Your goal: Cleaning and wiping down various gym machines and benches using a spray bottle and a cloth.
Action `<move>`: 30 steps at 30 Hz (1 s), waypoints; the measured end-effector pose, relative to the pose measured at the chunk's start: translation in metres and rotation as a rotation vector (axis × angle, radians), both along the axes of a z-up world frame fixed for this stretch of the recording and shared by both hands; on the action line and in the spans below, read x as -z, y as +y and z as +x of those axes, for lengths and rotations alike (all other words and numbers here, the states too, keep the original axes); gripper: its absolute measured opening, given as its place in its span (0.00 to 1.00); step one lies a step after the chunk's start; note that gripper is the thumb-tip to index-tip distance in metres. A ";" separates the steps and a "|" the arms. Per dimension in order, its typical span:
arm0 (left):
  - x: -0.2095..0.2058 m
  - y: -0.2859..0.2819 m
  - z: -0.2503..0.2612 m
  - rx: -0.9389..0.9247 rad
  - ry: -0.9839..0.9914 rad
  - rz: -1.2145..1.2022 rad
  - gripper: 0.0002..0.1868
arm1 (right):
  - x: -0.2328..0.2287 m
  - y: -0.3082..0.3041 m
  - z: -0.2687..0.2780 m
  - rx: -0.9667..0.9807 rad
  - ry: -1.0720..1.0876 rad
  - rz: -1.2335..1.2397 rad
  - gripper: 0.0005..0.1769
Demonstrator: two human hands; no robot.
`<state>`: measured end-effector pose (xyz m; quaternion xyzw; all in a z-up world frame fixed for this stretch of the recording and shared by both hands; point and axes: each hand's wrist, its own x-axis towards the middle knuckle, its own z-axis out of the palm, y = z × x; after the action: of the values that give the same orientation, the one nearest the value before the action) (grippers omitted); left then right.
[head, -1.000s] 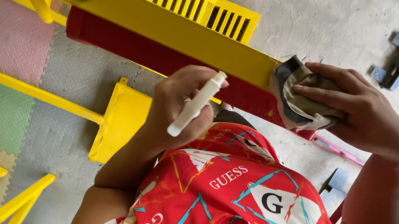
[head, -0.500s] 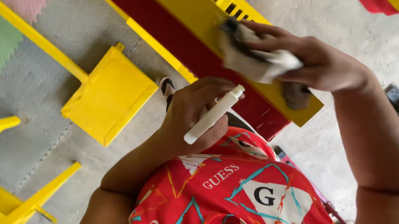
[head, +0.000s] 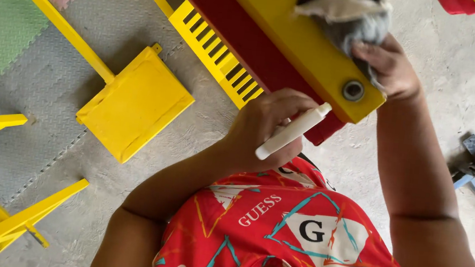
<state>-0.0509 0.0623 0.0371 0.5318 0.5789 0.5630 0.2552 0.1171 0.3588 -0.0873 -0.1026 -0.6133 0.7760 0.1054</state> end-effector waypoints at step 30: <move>0.033 -0.032 0.126 -0.329 0.002 0.117 0.22 | -0.048 -0.085 0.042 0.377 0.208 -0.181 0.11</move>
<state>0.0747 0.0301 0.0038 0.4445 0.6245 0.6294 0.1279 0.1590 0.2734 -0.0395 -0.1439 -0.4970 0.8007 0.3018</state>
